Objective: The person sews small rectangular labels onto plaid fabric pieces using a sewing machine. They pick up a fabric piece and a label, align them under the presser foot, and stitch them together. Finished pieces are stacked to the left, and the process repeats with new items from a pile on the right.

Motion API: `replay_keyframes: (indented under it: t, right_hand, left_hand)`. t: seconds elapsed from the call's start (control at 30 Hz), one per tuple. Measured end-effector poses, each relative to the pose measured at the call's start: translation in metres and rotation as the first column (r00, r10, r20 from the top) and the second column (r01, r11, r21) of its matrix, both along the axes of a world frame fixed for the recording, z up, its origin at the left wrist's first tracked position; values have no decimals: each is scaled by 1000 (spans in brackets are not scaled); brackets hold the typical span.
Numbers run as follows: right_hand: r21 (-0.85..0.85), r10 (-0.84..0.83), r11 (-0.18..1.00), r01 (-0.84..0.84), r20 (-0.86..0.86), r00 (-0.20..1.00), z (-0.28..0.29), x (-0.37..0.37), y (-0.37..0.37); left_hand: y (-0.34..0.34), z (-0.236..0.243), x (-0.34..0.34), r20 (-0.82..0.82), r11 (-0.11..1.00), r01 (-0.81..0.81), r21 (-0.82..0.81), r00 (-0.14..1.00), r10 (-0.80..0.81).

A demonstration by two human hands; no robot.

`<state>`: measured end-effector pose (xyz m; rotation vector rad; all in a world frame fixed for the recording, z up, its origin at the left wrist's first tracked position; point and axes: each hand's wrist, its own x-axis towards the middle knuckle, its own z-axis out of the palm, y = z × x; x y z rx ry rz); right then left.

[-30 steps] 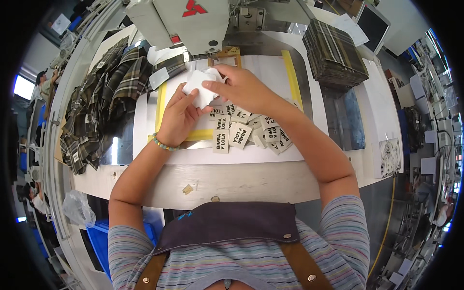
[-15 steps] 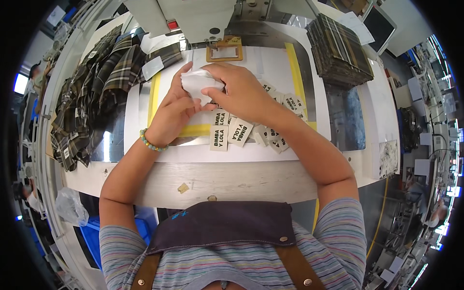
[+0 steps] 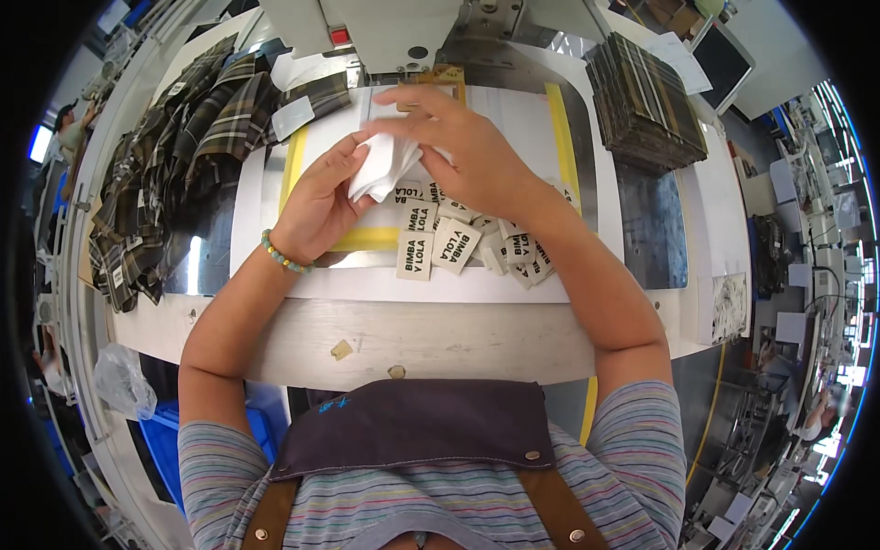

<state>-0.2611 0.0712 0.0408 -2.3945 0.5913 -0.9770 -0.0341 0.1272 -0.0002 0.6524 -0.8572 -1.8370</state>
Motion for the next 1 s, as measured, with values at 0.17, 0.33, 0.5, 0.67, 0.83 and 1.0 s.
replay_keyframes:
  t: [0.17,0.33,0.5,0.67,0.83,1.0]
  right_hand:
    - [669,-173,740,63,100,980,5,-1,-2]
    - [781,-118,624,38,46,992,4,13,17]
    - [723,-74,690,32,26,997,2,9,13]
    - [672,88,739,-47,-27,996,14,-6,4]
    - [570,238,817,-92,-187,953,23,-14,5]
    - [652,-57,758,28,24,998,16,-3,3]
  left_hand:
    - [1,-3,-3,148,958,-265,-114,949,280]
    - [10,-2,-12,315,927,-315,-202,875,366]
    - [13,2,-13,387,918,-298,-261,840,382]
    - [2,18,5,411,980,-113,-163,895,171]
    - [0,32,18,539,966,190,-173,840,-69]
    - [20,32,8,345,972,-233,-19,911,225]
